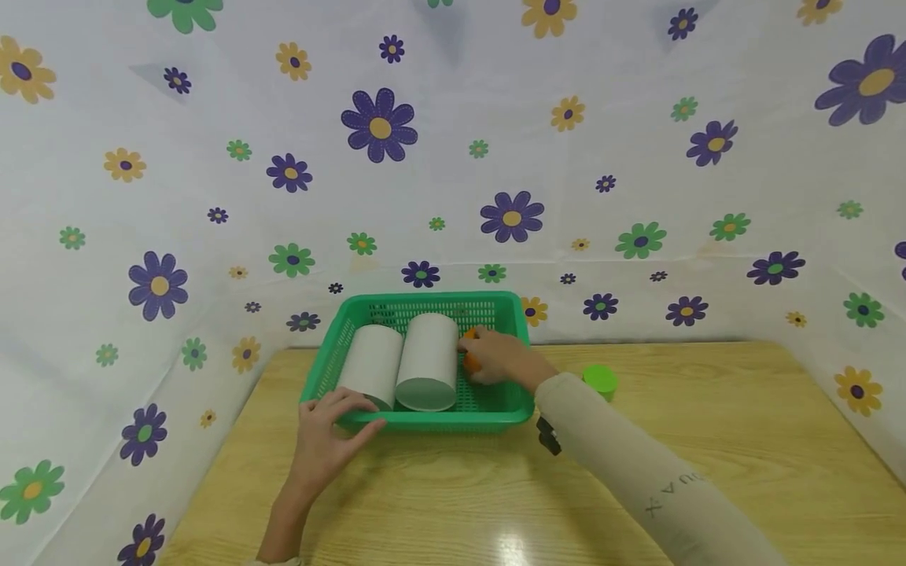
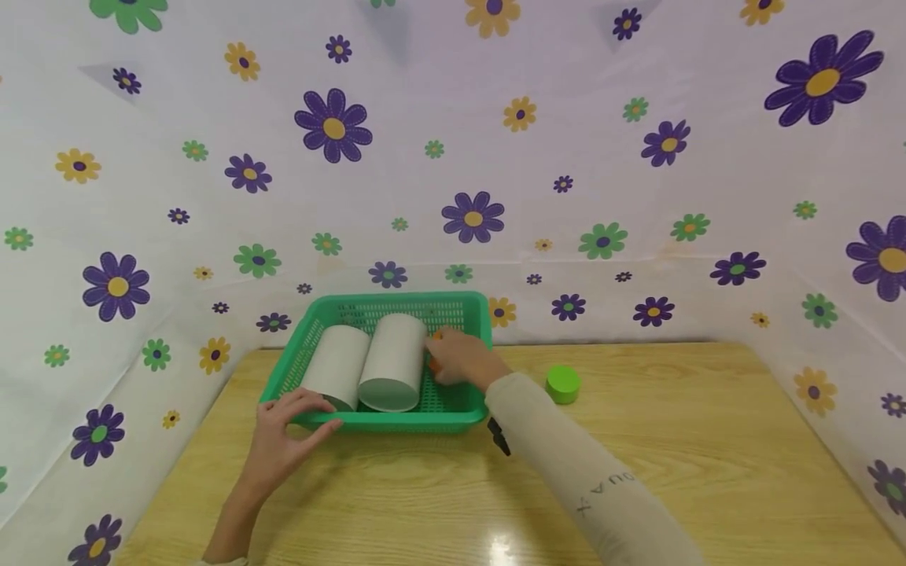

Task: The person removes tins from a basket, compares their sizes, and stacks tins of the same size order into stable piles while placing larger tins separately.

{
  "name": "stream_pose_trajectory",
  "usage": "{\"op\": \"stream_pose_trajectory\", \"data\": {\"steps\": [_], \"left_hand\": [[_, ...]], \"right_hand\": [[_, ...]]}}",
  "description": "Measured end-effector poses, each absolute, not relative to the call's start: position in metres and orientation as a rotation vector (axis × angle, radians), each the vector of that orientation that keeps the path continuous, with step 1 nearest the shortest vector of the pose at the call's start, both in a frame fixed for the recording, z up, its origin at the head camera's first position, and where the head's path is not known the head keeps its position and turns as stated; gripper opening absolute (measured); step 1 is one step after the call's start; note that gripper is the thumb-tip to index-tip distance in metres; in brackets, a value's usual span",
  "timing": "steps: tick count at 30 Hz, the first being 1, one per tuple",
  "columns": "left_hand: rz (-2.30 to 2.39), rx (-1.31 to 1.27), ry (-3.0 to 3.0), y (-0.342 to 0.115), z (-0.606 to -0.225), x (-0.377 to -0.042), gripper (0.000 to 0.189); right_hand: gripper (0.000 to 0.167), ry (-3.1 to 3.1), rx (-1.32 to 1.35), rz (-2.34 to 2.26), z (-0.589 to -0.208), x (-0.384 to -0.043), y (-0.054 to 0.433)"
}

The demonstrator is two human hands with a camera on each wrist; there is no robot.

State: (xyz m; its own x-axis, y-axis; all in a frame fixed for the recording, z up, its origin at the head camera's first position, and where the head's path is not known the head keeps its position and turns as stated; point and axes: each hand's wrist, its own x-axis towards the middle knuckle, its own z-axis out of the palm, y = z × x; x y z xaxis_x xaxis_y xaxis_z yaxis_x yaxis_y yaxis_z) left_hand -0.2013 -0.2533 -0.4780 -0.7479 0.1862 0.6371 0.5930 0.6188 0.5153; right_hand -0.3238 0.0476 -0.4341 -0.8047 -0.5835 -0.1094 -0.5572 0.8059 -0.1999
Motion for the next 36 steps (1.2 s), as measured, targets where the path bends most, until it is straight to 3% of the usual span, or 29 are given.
{"op": "stream_pose_trajectory", "data": {"steps": [17, 26, 36], "left_hand": [[-1.009, -0.623, -2.318, -0.253, -0.477, -0.201, 0.024], [-0.992, -0.623, -2.311, -0.255, -0.479, -0.201, 0.024], [-0.992, -0.614, -2.298, -0.254, -0.480, -0.202, 0.024]], "right_hand": [[0.038, 2.844, -1.001, -0.167, -0.436, -0.320, 0.046], [0.045, 2.848, -1.015, -0.278, -0.432, -0.316, 0.047], [0.039, 2.856, -1.095, -0.440, -0.419, -0.305, 0.061]]}}
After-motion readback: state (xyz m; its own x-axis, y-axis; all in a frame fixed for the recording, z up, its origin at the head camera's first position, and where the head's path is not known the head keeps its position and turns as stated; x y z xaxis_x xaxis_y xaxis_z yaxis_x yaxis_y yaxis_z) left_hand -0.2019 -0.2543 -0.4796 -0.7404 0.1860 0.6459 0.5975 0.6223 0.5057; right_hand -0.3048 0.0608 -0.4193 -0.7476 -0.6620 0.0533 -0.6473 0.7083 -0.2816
